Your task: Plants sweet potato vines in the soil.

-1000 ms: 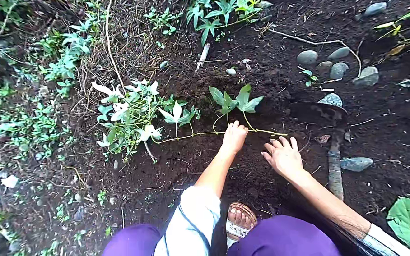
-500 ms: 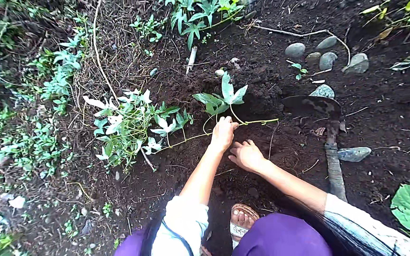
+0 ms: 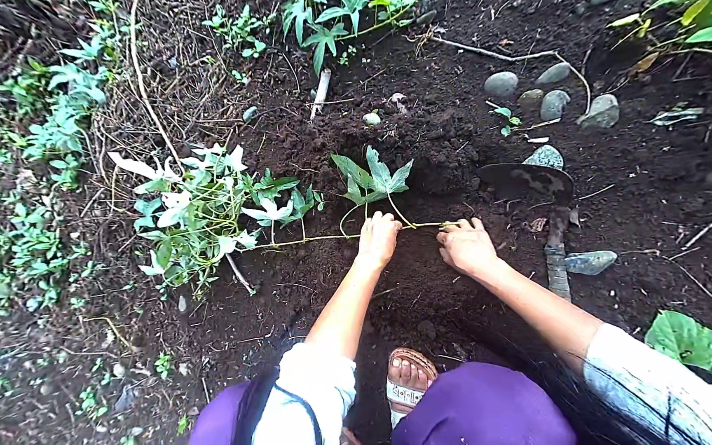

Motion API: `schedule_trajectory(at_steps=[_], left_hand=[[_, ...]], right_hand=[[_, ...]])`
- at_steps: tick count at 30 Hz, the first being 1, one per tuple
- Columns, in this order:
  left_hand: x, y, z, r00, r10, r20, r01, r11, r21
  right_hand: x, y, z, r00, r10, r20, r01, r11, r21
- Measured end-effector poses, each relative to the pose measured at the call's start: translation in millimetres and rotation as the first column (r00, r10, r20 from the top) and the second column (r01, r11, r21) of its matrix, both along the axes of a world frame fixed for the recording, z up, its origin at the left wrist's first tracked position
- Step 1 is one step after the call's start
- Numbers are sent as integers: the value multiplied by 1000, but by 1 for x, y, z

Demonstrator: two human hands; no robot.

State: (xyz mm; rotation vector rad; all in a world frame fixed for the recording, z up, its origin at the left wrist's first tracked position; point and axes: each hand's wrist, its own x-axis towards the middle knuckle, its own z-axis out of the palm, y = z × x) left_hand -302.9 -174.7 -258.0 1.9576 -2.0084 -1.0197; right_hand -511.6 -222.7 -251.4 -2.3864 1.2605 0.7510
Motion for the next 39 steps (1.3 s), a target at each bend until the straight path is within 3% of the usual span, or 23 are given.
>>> schedule_trajectory(at_steps=[4, 8, 12, 15, 17, 21, 26, 29, 33, 39], left_hand=[[-34, 5, -21, 991, -42, 128, 34, 997, 71], [-58, 6, -33, 992, -59, 116, 35, 979, 201], [-78, -2, -32, 994, -89, 66, 77, 982, 171], [-70, 2, -37, 995, -89, 51, 80, 985, 152], [-60, 9, -35, 997, -55, 51, 52, 997, 65], [-35, 45, -20, 986, 113, 120, -79, 962, -262], [-17, 74, -12, 972, -36, 230, 17, 996, 86], [-18, 72, -16, 959, -42, 282, 11, 994, 112], [-17, 64, -17, 953, -124, 277, 28, 946, 324], [-17, 60, -10, 952, -126, 278, 9, 921, 389]], right_hand=[[-36, 10, 27, 991, -136, 10, 137, 990, -46], [-42, 12, 45, 984, -179, 17, 179, 984, 3], [-16, 10, 20, 963, -75, 259, 89, 995, -41], [1, 2, -8, 982, -71, 174, 65, 997, 41], [7, -3, -14, 991, -59, 122, 55, 998, 35], [13, -6, -16, 997, -48, 54, 48, 999, 7], [15, -6, -20, 998, -21, 59, 21, 1000, -9], [14, -7, -20, 999, 20, 33, -20, 1000, -6], [16, -5, -18, 994, 108, -1, -108, 994, -14], [0, 2, -12, 983, 176, 43, -178, 983, 53]])
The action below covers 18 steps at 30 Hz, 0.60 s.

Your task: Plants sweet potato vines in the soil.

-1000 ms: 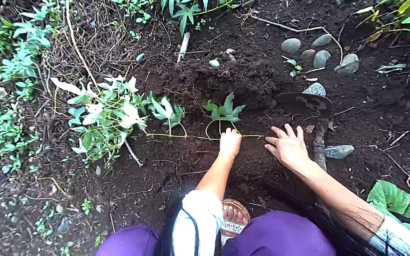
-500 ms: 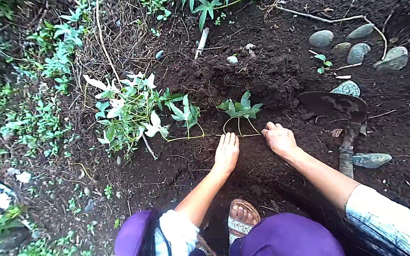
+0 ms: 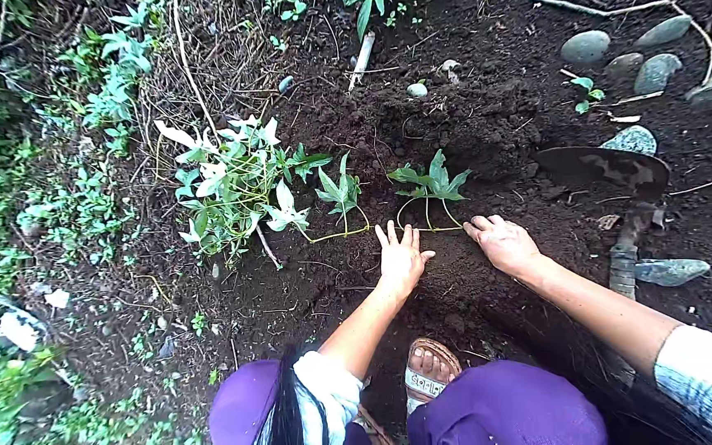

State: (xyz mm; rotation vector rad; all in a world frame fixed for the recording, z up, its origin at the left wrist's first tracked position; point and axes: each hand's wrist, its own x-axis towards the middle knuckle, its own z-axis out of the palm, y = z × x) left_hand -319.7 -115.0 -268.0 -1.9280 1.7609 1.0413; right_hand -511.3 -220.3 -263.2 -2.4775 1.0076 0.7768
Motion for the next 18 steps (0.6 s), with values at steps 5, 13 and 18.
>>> schedule_trajectory(at_steps=[5, 13, 18], left_hand=[[5, 0, -5, 1000, -8, -10, 8, 999, 34], [8, -1, -4, 998, -65, -8, 65, 997, 48], [8, 4, -5, 998, -66, -11, 66, 997, 45]], right_hand=[[1, 5, -2, 998, 18, -54, -18, 1000, -1], [-1, 10, 5, 997, -31, -75, 33, 999, 24], [-4, 12, 6, 998, -49, -41, 49, 999, 0]])
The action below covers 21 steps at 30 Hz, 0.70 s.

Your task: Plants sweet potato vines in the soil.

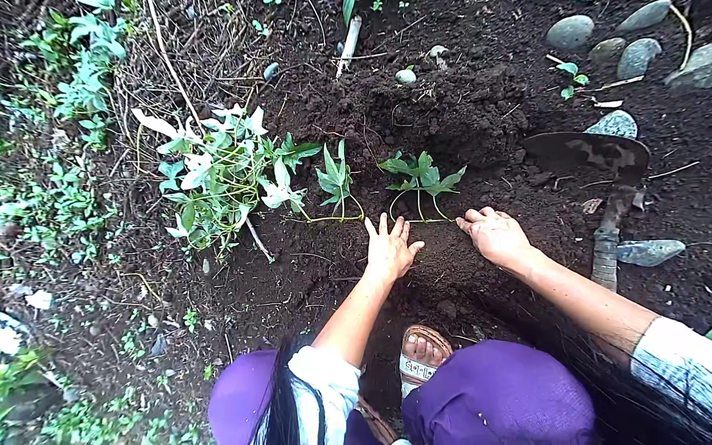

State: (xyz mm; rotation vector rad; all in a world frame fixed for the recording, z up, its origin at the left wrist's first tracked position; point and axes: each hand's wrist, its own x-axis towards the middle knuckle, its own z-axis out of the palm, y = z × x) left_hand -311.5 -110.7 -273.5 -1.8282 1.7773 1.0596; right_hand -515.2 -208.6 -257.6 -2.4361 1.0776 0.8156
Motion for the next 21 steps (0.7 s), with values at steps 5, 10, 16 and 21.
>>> schedule_trajectory(at_steps=[5, 10, 16, 21], left_hand=[[1, 3, 0, 1000, 1, -9, -1, 1000, -22], [0, 7, -2, 997, 57, -44, -59, 997, -47], [-3, 7, 0, 996, 73, -46, -74, 997, -21], [-4, 8, 1, 996, 79, -39, -80, 996, -28]], right_hand=[[-1, 1, -1, 999, -17, 40, 18, 999, -28], [-3, 2, 0, 998, -15, 62, 17, 999, -39], [-4, -1, -2, 1000, 16, 13, -16, 1000, -21], [-3, -1, 1, 1000, 26, -7, -26, 1000, 9]])
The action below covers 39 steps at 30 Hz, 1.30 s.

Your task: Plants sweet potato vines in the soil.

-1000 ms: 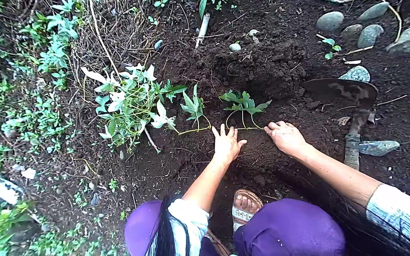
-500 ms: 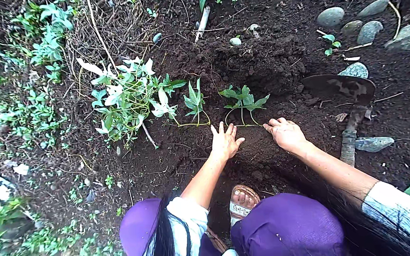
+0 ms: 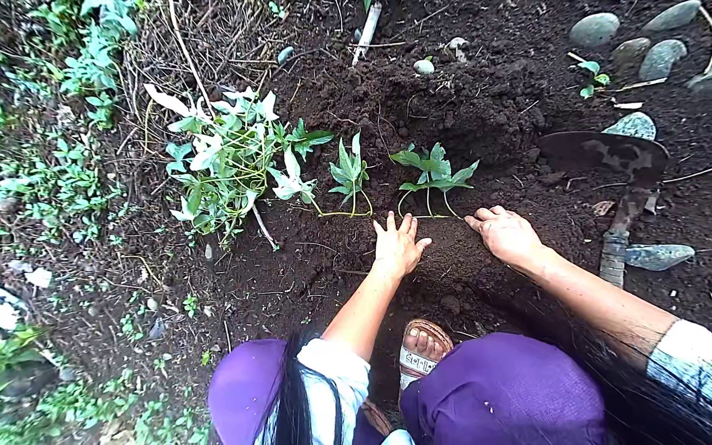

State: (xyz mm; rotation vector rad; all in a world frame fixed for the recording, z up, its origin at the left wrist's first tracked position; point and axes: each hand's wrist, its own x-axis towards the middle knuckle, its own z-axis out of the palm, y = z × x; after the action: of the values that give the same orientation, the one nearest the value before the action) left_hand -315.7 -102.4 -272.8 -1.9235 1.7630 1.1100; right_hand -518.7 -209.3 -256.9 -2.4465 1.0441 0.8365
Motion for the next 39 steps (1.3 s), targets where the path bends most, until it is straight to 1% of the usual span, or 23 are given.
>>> schedule_trajectory(at_steps=[6, 9, 14, 17, 20, 21, 23, 25, 26, 28, 29, 30, 31, 32, 33, 34, 35, 36, 37, 38, 39], left_hand=[[-5, -3, 3, 1000, 2, 25, -3, 999, 42], [-6, -4, 5, 999, 5, 35, -7, 998, 65], [-10, -1, 9, 998, 49, 38, -53, 994, 93], [-10, -2, 6, 997, 74, 8, -75, 992, 104], [-6, -6, 4, 996, 82, -28, -78, 991, 110], [-7, -7, 3, 995, 86, -42, -81, 990, 114], [-7, -5, 4, 989, 132, -72, -124, 986, 109], [-3, -6, 12, 978, 182, -103, -173, 981, 88], [-2, -5, 18, 976, 185, -115, -178, 982, 67], [3, -3, 42, 977, 148, -153, -150, 989, -2], [8, 1, 57, 976, 120, -181, -134, 989, -67], [14, 9, 73, 974, 100, -204, -138, 973, -183], [20, 22, 86, 973, 95, -212, -171, 910, -378], [27, 34, 93, 972, 107, -207, -217, 743, -633], [39, 44, 99, 969, 131, -208, -246, 520, -818], [56, 51, 106, 963, 169, -208, -254, 331, -909], [79, 58, 110, 949, 230, -216, -264, 205, -942], [105, 65, 112, 917, 318, -241, -297, 140, -944], [133, 72, 111, 852, 435, -292, -378, 122, -918], [160, 77, 108, 741, 569, -356, -503, 119, -856], [185, 78, 102, 593, 702, -394, -618, 84, -781]], right_hand=[[1, -1, 2, 999, -31, -13, 32, 998, 48], [4, 0, 2, 999, -46, -28, 47, 998, 48], [8, 7, 6, 995, -94, -38, 96, 993, 72], [11, 7, 6, 993, -99, -60, 104, 991, 82], [15, 2, 8, 986, -79, -145, 96, 988, 121], [12, 3, 6, 986, -66, -150, 85, 989, 124], [6, 4, 2, 994, -58, -97, 68, 992, 102], [2, 3, 2, 996, -90, 3, 90, 994, 55], [0, 3, 4, 993, -110, 43, 109, 994, 30], [-2, 3, 7, 990, -123, 64, 124, 992, -4], [-3, 5, 6, 992, -118, 55, 119, 993, -16], [-3, 7, 6, 993, -107, 42, 108, 994, -22], [-3, 9, 4, 996, -90, 28, 91, 995, -31], [-4, 9, 2, 997, -74, 23, 75, 996, -42], [-5, 8, 0, 998, -59, 16, 59, 997, -49], [-5, 7, -2, 999, -46, 5, 46, 998, -51], [-5, 6, -3, 999, -39, -12, 38, 998, -54], [-3, 5, -3, 999, -35, -28, 33, 998, -58], [0, 5, -4, 998, -36, -45, 34, 998, -60], [2, 4, -4, 997, -44, -64, 40, 998, -55], [3, 5, -3, 995, -52, -84, 49, 998, -45]])
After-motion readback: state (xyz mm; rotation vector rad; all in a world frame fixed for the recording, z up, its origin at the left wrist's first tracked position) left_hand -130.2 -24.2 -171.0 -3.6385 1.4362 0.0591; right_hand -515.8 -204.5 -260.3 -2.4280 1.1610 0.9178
